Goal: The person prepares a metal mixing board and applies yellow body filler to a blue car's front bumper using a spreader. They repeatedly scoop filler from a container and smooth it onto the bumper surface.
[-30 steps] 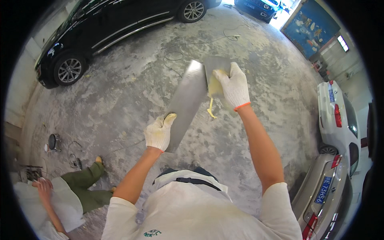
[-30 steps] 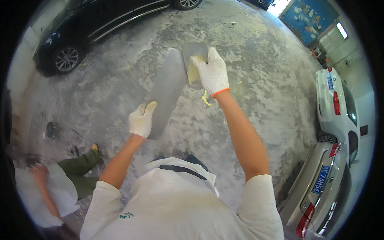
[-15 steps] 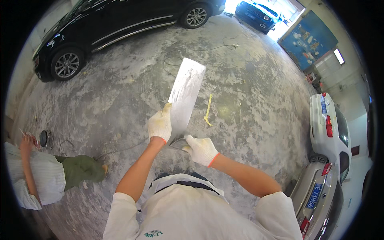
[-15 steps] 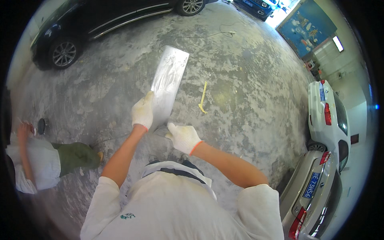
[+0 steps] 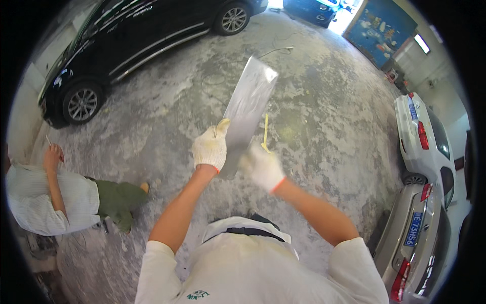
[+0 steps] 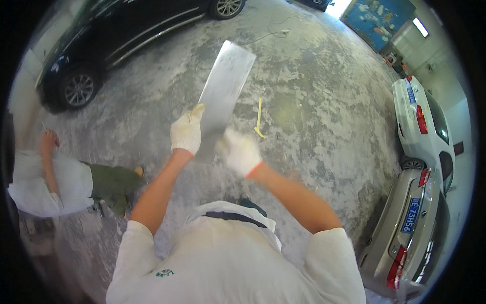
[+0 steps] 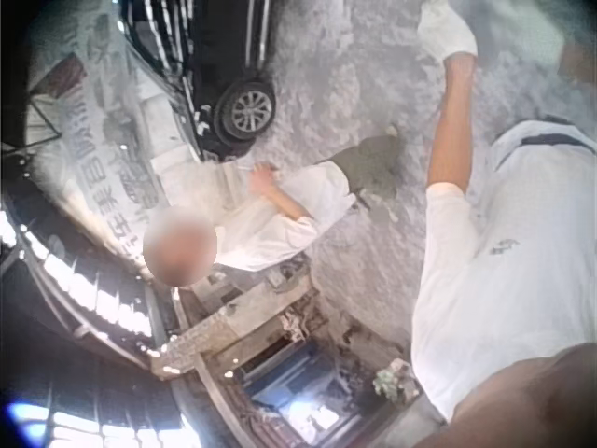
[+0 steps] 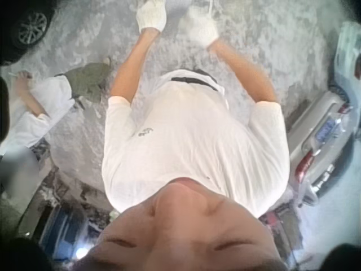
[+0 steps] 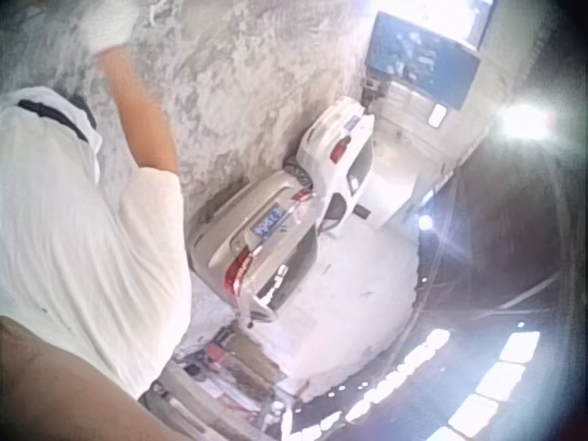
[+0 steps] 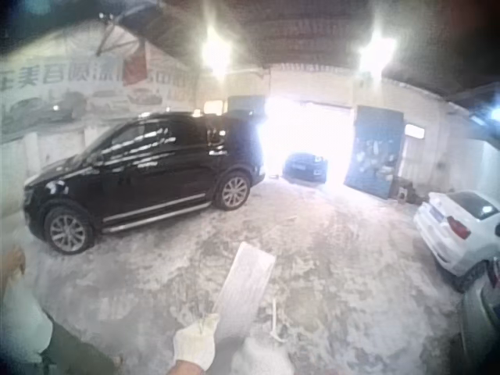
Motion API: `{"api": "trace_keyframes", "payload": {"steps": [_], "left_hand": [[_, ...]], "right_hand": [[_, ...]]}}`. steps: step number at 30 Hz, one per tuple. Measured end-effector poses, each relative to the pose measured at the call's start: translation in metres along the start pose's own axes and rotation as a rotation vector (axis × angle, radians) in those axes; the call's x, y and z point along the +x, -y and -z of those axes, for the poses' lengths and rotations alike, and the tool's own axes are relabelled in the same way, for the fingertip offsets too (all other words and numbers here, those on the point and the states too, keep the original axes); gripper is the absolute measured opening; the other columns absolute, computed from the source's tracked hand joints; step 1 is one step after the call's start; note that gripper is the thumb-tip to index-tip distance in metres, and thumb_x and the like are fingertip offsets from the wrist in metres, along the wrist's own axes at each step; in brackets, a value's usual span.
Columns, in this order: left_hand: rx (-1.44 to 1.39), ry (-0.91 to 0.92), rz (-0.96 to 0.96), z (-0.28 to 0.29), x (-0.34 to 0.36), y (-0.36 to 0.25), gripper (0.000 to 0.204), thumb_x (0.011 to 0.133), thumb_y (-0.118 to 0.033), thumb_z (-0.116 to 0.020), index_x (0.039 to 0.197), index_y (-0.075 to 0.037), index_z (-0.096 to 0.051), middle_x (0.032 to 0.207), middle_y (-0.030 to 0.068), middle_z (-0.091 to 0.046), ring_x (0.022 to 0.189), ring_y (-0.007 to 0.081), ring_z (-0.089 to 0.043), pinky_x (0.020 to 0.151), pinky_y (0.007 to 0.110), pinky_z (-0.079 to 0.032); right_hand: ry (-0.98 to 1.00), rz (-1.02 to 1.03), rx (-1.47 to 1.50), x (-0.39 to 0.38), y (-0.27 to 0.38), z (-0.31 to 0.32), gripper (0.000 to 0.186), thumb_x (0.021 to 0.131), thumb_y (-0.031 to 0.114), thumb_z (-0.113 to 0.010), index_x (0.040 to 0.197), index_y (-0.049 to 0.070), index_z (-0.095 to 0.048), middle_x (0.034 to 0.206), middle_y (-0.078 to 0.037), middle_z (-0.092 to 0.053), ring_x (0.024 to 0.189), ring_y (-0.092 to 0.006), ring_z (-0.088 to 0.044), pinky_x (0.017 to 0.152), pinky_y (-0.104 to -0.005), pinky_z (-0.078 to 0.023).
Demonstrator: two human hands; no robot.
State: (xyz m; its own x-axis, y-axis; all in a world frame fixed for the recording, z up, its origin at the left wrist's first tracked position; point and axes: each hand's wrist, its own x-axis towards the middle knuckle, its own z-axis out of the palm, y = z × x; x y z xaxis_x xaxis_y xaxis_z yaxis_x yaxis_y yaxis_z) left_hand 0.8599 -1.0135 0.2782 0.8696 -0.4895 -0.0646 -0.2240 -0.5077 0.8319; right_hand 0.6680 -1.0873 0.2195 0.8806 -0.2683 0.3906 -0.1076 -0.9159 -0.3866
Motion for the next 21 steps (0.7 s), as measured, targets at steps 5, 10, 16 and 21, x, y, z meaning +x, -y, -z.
{"api": "trace_keyframes", "payload": {"steps": [5,10,16,21], "left_hand": [[0.047,-0.001,0.033,-0.017,-0.002,-0.012,0.073,0.103,-0.073,-0.048,0.108,-0.005,-0.076,0.105,0.0281,-0.072,0.104,0.0498,-0.064,0.091,0.048,-0.052],[-0.292,-0.153,0.002,-0.019,0.002,-0.021,0.063,0.105,-0.058,-0.062,0.106,0.004,-0.075,0.098,0.0167,-0.077,0.087,0.0280,-0.068,0.087,0.042,-0.053],[-0.294,-0.256,-0.081,-0.024,-0.023,-0.035,0.061,0.103,-0.056,-0.066,0.102,0.005,-0.073,0.086,0.0138,-0.073,0.081,0.0217,-0.066,0.082,0.036,-0.054],[0.167,0.008,-0.218,-0.035,-0.071,-0.014,0.062,0.098,-0.059,-0.071,0.096,0.002,-0.074,0.081,0.0122,-0.071,0.080,0.0180,-0.065,0.080,0.036,-0.053]], "right_hand": [[0.317,-0.115,0.030,-0.019,0.008,0.018,0.023,0.098,0.023,-0.070,0.100,0.003,-0.060,0.081,-0.024,-0.069,0.074,-0.0395,-0.072,0.066,-0.0489,-0.056],[0.026,-0.314,0.219,-0.055,-0.018,-0.007,0.030,0.102,0.031,-0.066,0.100,0.002,-0.064,0.083,-0.021,-0.070,0.073,-0.0362,-0.071,0.066,-0.0460,-0.055],[-0.520,-1.307,1.338,-0.009,0.004,0.000,0.045,0.106,0.050,-0.060,0.099,0.006,-0.068,0.085,-0.006,-0.067,0.071,-0.0191,-0.063,0.065,-0.0385,-0.051],[-0.788,-1.234,1.368,0.050,-0.040,0.107,0.043,0.107,0.051,-0.060,0.103,0.009,-0.068,0.087,-0.006,-0.066,0.076,-0.0155,-0.064,0.061,-0.0365,-0.051]]}}
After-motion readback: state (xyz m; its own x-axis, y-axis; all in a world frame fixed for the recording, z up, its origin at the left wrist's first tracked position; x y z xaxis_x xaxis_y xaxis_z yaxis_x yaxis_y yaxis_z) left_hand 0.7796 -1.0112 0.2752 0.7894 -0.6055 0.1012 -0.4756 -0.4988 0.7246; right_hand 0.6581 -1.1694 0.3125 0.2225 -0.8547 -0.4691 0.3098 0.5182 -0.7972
